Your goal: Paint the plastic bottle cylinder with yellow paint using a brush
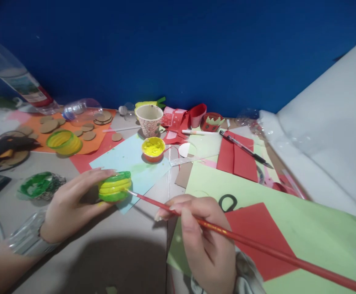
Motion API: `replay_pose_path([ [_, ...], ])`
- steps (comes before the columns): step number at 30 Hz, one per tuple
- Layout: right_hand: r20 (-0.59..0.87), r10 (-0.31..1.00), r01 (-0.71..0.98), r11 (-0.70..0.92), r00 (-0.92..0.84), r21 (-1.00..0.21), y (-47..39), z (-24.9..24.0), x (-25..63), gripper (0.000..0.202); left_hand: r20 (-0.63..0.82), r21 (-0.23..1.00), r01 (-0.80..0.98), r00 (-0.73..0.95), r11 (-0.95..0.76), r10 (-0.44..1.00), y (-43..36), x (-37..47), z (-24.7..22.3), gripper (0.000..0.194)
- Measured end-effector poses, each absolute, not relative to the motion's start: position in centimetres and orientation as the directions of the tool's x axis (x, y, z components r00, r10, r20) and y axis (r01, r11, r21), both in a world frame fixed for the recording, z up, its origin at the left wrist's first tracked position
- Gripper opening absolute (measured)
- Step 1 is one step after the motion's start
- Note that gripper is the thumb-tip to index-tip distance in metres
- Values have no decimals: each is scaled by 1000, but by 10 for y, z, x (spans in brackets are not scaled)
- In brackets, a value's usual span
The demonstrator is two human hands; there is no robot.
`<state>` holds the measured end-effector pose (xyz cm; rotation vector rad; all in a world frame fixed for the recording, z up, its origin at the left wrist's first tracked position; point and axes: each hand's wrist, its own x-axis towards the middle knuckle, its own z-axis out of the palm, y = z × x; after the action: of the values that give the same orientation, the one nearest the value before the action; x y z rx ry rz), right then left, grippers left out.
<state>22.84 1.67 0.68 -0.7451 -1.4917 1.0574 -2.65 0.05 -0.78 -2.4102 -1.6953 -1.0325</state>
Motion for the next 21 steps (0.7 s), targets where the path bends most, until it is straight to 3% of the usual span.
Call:
replay_pose_path([
  [5,413,858,-58,416,-307,-908,15,5,230,25,531,356,833,193,-424,825,1,-28,-8,39],
  [12,385,900,-109,370,-205,-923,15,6,227,21,529,376,824,185,-424,828,2,-26,-6,39],
  [17,373,910,-31,374,-183,-927,15,7,224,19,522,376,830,178,-412,834,1,-27,-7,38],
  [21,343,934,-118,331,-100,-936,15,10,221,20,511,387,831,168,-400,843,0,-26,-7,38],
])
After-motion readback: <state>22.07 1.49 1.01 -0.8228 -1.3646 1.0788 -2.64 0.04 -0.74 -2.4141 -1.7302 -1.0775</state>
